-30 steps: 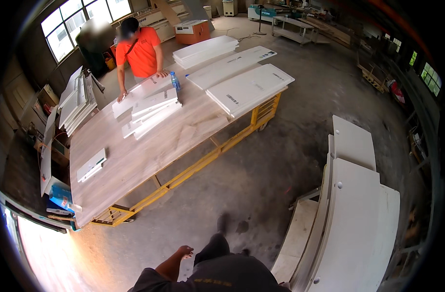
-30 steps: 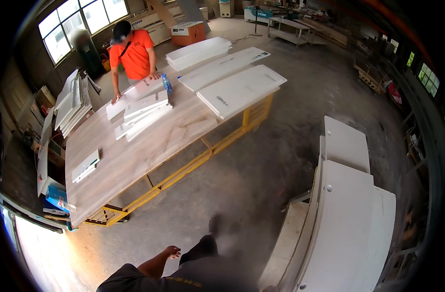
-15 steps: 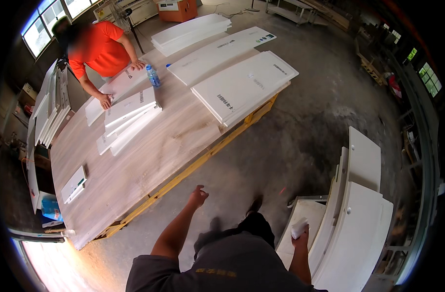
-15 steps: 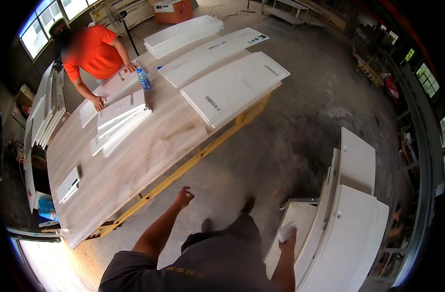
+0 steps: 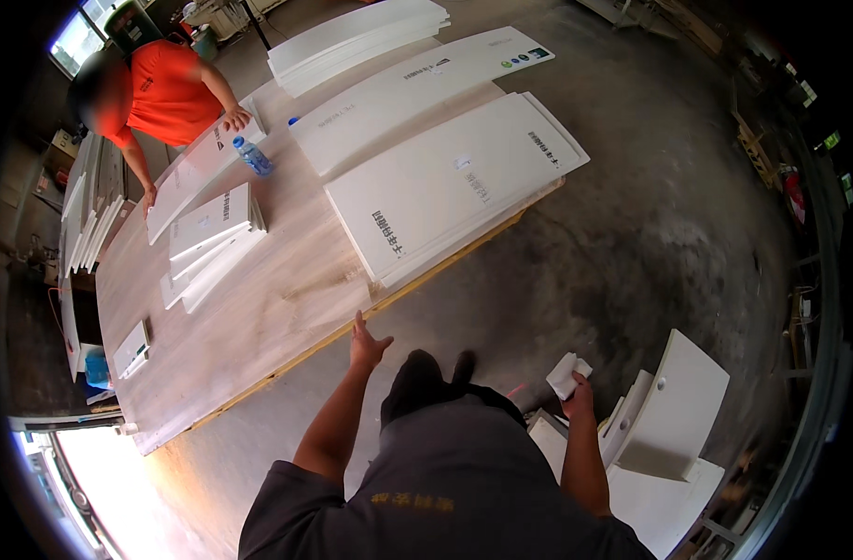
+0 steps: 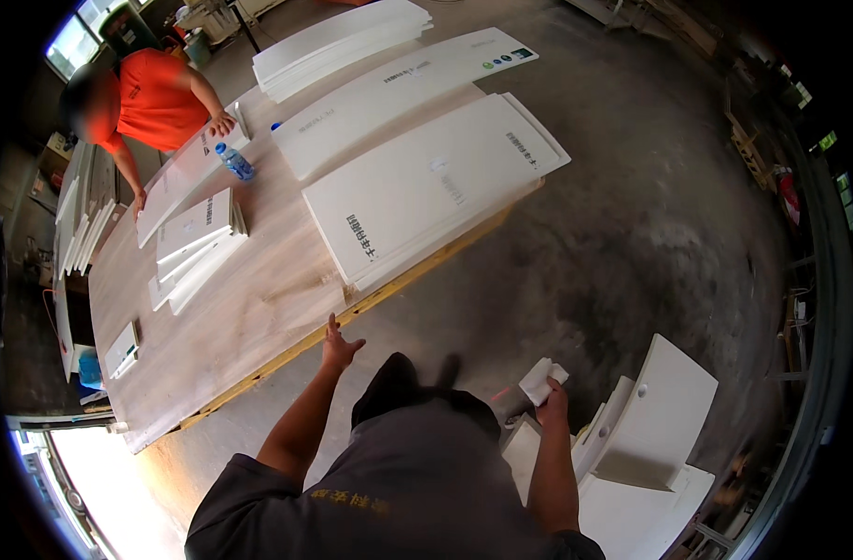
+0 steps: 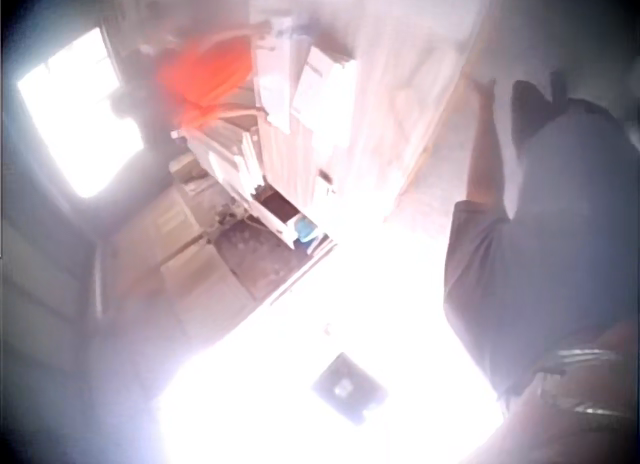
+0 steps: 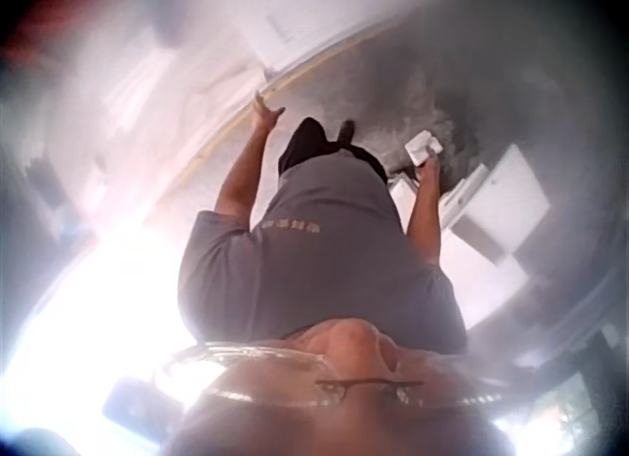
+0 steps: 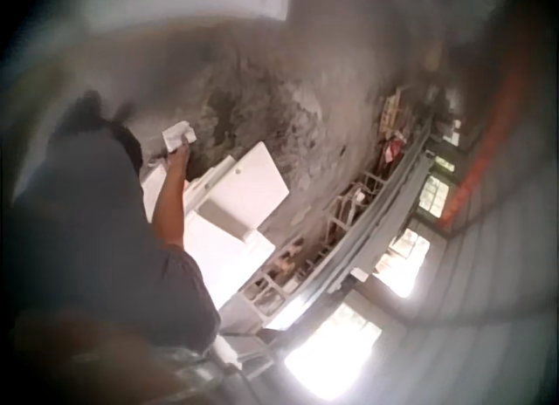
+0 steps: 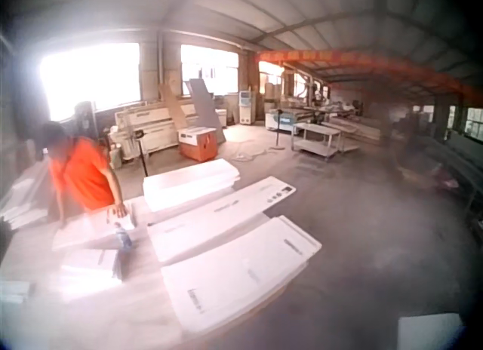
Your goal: The person wipes the surfaces of large white panels with a white cloth, moving from one panel to the next on a workbench. They occasionally flip panels over to clean both sides and continue wiping across multiple units.
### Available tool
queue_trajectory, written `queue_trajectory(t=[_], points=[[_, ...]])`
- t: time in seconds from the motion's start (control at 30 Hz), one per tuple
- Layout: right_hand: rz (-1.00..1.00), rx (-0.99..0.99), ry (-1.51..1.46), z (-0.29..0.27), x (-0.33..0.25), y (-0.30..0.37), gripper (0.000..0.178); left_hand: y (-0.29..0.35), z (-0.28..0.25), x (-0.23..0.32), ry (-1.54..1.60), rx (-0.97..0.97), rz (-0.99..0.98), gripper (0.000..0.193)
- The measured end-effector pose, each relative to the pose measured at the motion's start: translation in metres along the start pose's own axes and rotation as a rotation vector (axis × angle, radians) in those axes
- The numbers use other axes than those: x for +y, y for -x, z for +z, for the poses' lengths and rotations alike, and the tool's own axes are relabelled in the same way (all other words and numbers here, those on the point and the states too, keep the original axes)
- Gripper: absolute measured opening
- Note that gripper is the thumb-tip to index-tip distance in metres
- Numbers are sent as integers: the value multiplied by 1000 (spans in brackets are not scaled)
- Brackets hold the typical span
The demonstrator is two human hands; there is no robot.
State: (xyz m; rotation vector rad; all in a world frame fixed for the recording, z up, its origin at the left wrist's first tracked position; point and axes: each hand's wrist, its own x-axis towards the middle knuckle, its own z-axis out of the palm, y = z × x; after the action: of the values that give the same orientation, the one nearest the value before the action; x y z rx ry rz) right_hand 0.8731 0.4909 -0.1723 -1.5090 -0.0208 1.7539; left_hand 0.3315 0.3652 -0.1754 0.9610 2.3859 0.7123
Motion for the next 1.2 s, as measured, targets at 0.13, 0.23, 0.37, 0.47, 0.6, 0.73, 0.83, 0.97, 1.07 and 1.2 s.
queue_trajectory(t=[0.13,0.23,0.37,0.47,0.6,0.73,0.83,0.97,1.07,1.2], points=[[-155,-82,152,96,-88,-49,38,-73,16,33,264,118,-253,101],[-295,-160,403,167,-137,-88,36,-129,22,45,815,261,-472,83],[-421,-113,804,244,-194,-123,39,-165,25,80,602,242,-518,53],[-542,-131,996,294,-220,-154,40,-159,34,73,559,321,-601,52],[-699,-164,1169,356,-253,-185,40,-149,31,78,423,361,-712,58],[-739,-186,1282,407,-295,-250,37,-138,32,89,345,383,-741,66],[-863,-228,1259,432,-307,-305,36,-116,36,85,195,324,-782,64],[-1159,-250,1422,447,-326,-365,34,-111,42,117,5,450,-753,60],[-939,-266,1449,458,-337,-382,31,-124,38,153,-24,449,-863,55],[-1065,-285,1520,461,-323,-333,29,-108,40,147,-29,551,-927,51]])
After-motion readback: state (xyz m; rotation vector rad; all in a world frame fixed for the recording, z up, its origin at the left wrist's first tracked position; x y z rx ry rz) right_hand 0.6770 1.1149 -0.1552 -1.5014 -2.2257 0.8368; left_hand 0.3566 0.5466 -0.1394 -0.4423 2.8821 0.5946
